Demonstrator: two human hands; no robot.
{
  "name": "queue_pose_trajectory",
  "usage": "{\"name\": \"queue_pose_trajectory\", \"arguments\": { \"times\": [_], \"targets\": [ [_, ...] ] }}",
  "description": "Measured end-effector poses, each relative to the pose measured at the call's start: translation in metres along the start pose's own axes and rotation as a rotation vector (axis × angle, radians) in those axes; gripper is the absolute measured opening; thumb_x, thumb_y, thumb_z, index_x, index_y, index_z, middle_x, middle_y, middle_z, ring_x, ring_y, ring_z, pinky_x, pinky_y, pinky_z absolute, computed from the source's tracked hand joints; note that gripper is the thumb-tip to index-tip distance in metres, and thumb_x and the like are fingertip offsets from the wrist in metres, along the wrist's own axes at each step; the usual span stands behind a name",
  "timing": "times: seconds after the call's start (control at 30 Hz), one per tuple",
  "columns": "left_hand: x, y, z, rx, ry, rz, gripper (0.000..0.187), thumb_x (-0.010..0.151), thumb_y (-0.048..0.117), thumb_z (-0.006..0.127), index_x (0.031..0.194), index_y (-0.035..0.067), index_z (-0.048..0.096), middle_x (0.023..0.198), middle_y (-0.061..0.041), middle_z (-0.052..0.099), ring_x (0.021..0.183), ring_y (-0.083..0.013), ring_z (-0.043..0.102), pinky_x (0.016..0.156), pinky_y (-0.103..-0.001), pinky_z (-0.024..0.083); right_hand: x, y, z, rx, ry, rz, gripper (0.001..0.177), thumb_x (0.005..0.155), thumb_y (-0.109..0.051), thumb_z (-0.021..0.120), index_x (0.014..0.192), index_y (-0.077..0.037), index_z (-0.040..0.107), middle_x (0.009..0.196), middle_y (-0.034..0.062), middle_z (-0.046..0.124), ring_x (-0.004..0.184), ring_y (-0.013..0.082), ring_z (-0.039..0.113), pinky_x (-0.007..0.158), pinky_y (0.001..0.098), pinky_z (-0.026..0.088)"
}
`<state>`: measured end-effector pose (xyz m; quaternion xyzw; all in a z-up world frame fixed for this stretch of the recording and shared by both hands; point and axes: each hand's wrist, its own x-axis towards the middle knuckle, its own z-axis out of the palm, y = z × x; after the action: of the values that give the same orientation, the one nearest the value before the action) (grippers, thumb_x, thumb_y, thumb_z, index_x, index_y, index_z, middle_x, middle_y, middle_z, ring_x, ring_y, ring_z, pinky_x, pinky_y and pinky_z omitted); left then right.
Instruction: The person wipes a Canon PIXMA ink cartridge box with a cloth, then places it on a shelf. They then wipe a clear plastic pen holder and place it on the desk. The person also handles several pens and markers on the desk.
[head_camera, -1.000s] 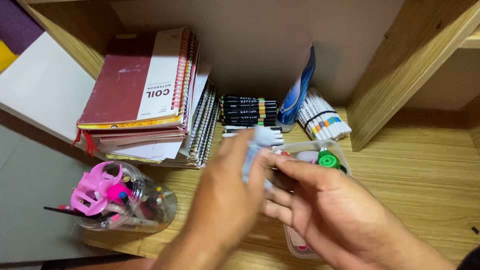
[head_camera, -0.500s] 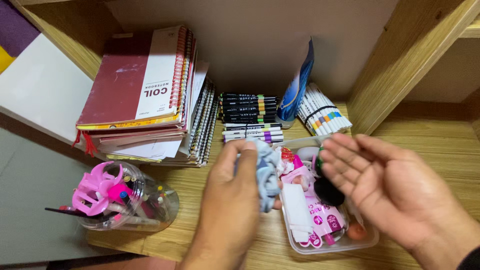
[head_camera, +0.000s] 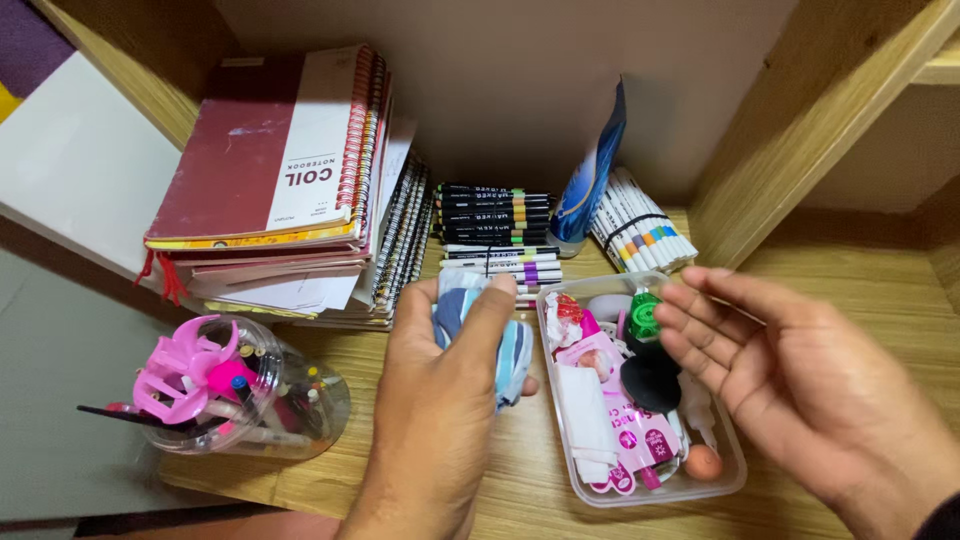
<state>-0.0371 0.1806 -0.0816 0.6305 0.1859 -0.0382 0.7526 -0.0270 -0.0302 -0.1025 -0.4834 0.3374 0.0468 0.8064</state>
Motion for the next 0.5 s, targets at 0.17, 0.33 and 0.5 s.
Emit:
{"name": "queue_pose_trajectory", "arguments": {
  "times": [0.17, 0.33, 0.5],
  "targets": [
    [0.003, -0.002, -0.009, 0.06, 0.028, 0.001, 0.04, 0.083, 0.019, 0.072, 0.118, 0.006, 0.059, 0.085, -0.007, 0.073, 0.059, -0.0129, 0.066, 0.051, -0.031, 0.058, 0.001, 0.009, -0.002, -0.147, -0.095, -0.043, 0.035, 0.1, -0.021, 0.064, 0.123, 0.005, 0.065, 0.112, 0.0126, 0.068, 0.105, 0.0193, 0.066, 0.095, 0.0333, 0.054],
    [0.004, -0.004, -0.015, 0.079, 0.064, -0.043, 0.037, 0.086, 0.019, 0.071, 0.117, 0.003, 0.06, 0.085, -0.01, 0.072, 0.058, -0.0168, 0.065, 0.051, -0.033, 0.057, 0.01, 0.017, -0.005, -0.331, -0.199, -0.127, 0.041, 0.096, -0.021, 0.072, 0.132, 0.0, 0.066, 0.112, 0.0114, 0.071, 0.101, 0.0191, 0.066, 0.089, 0.0322, 0.054],
    [0.008, -0.003, -0.02, -0.001, 0.077, -0.011, 0.037, 0.088, 0.026, 0.069, 0.117, 0.005, 0.061, 0.085, -0.008, 0.069, 0.064, -0.0139, 0.066, 0.054, -0.032, 0.059, 0.019, 0.021, 0.011, -0.616, -0.284, -0.318, 0.056, 0.091, -0.026, 0.078, 0.139, -0.004, 0.059, 0.119, 0.0106, 0.075, 0.106, 0.0175, 0.07, 0.09, 0.0324, 0.053]
  ]
}}
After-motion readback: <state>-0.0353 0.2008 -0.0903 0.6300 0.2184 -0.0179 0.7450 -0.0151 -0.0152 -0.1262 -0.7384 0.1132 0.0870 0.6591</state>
